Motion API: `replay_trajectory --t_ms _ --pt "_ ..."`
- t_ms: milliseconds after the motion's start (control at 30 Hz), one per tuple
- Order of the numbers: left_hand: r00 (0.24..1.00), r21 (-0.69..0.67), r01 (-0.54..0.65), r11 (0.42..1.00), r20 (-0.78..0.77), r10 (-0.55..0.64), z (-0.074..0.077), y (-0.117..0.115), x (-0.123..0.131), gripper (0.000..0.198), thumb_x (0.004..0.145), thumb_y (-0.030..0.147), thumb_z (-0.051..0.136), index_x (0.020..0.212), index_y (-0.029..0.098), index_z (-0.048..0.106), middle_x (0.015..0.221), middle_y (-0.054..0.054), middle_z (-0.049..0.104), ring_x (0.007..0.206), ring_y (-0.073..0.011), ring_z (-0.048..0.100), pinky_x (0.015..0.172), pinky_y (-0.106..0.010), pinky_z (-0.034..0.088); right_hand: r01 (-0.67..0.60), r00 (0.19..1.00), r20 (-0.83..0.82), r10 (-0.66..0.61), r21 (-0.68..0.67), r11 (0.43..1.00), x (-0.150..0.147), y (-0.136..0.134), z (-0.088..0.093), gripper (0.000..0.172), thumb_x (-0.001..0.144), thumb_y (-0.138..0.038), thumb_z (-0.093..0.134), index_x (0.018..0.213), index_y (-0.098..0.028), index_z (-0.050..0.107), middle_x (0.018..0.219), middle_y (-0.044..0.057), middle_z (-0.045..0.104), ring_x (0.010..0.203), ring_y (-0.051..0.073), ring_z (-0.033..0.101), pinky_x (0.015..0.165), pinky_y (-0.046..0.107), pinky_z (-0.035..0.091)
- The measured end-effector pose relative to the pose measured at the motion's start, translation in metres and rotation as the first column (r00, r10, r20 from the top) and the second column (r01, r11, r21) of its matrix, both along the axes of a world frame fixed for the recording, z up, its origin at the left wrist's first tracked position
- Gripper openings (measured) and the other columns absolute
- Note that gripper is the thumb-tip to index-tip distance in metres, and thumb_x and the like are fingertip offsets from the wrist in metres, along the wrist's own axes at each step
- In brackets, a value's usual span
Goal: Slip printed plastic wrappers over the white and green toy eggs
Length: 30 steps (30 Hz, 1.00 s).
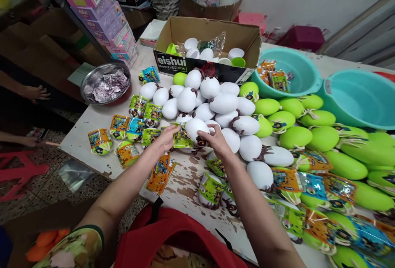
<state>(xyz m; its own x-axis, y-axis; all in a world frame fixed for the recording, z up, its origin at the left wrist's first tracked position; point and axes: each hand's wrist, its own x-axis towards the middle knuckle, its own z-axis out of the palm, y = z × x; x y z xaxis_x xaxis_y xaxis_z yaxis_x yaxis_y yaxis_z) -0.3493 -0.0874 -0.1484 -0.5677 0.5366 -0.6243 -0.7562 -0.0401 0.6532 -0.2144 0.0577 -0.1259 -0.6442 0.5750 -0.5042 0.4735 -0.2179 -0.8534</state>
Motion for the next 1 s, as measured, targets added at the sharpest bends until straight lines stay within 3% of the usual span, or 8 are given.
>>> replay_trajectory --t_ms 133,400,533,633,700,833,900,1000 --pt "0.992 0.081 0.128 0.988 -0.025 -0.126 0.024 -0.026 -0.002 0.022 0.07 0.022 0.077 0.087 0.013 0.066 0.084 -0.004 0.071 0.082 -0.0148 0.065 0.085 -0.029 0.049 0.007 0.986 -0.154 -0.067 -0.36 0.933 0.027 -0.016 0.017 0.061 0.063 -0.042 0.076 0.116 -0.022 0.053 0.106 0.005 0.064 0.079 0.02 0.061 0.059 0.028 0.049" --pt "0.837 0.113 0.546 0.83 -0.109 -0.535 0.064 -0.046 -0.002 0.028 0.072 0.031 0.075 0.093 0.013 0.071 0.088 -0.009 0.073 0.078 -0.0189 0.067 0.075 -0.031 0.052 -0.289 0.956 -0.136 0.261 -0.253 0.923 0.068 -0.04 0.027 0.055 0.061 -0.037 0.08 0.11 -0.019 0.064 0.105 0.004 0.068 0.098 0.026 0.06 0.084 0.037 0.049" --pt "0.737 0.042 0.673 0.739 -0.133 -0.663 0.072 -0.048 0.016 0.03 0.072 0.035 0.074 0.093 0.013 0.071 0.085 -0.01 0.073 0.076 -0.02 0.067 0.073 -0.032 0.052 -0.286 0.952 -0.198 0.232 -0.319 0.903 0.071 -0.055 0.031 0.069 0.059 -0.032 0.082 0.123 -0.024 0.058 0.12 0.003 0.063 0.107 0.025 0.058 0.092 0.036 0.047" --pt "0.591 -0.048 0.771 0.635 -0.32 -0.741 0.08 -0.049 0.023 0.024 0.076 0.035 0.069 0.087 0.014 0.072 0.084 -0.006 0.071 0.077 -0.0188 0.064 0.074 -0.031 0.049 -0.332 0.934 -0.263 0.241 -0.392 0.858 0.073 -0.067 0.03 0.067 0.061 -0.029 0.082 0.123 -0.023 0.057 0.116 0.003 0.065 0.104 0.023 0.059 0.092 0.035 0.046" --pt "0.514 -0.146 0.751 0.644 -0.484 -0.708 0.085 -0.053 0.024 0.021 0.077 0.034 0.069 0.086 0.015 0.072 0.086 -0.005 0.07 0.083 -0.0196 0.062 0.079 -0.031 0.048 -0.308 0.938 -0.289 0.19 -0.452 0.837 0.077 -0.075 0.029 0.059 0.063 -0.032 0.08 0.117 -0.021 0.06 0.109 0.004 0.067 0.099 0.024 0.061 0.088 0.036 0.048" --pt "0.658 -0.184 0.434 0.882 -0.604 -0.45 0.081 -0.074 0.034 0.035 0.078 0.036 0.068 0.109 0.02 0.066 0.11 -0.007 0.067 0.109 -0.0234 0.057 0.092 -0.033 0.043 -0.141 0.945 -0.326 -0.039 -0.51 0.849 0.09 -0.096 0.032 0.058 0.064 -0.035 0.079 0.117 -0.021 0.059 0.117 0.005 0.064 0.106 0.025 0.059 0.093 0.037 0.047" --pt "0.755 -0.136 0.482 0.866 -0.438 -0.489 0.074 -0.089 0.048 0.047 0.076 0.039 0.069 0.118 0.02 0.061 0.116 -0.01 0.065 0.11 -0.0259 0.057 0.087 -0.034 0.046 -0.088 0.931 -0.347 -0.113 -0.515 0.853 0.099 -0.112 0.036 0.061 0.064 -0.034 0.08 0.118 -0.023 0.056 0.121 0.006 0.062 0.109 0.025 0.058 0.096 0.037 0.045" --pt "0.745 0.014 0.657 0.754 -0.16 -0.647 0.068 -0.108 0.075 0.057 0.069 0.038 0.075 0.12 0.017 0.059 0.114 -0.013 0.066 0.101 -0.0279 0.061 0.08 -0.035 0.049 -0.054 0.927 -0.336 -0.164 -0.555 0.83 0.115 -0.136 0.041 0.063 0.063 -0.035 0.082 0.118 -0.024 0.054 0.12 0.007 0.062 0.107 0.027 0.059 0.093 0.039 0.047"
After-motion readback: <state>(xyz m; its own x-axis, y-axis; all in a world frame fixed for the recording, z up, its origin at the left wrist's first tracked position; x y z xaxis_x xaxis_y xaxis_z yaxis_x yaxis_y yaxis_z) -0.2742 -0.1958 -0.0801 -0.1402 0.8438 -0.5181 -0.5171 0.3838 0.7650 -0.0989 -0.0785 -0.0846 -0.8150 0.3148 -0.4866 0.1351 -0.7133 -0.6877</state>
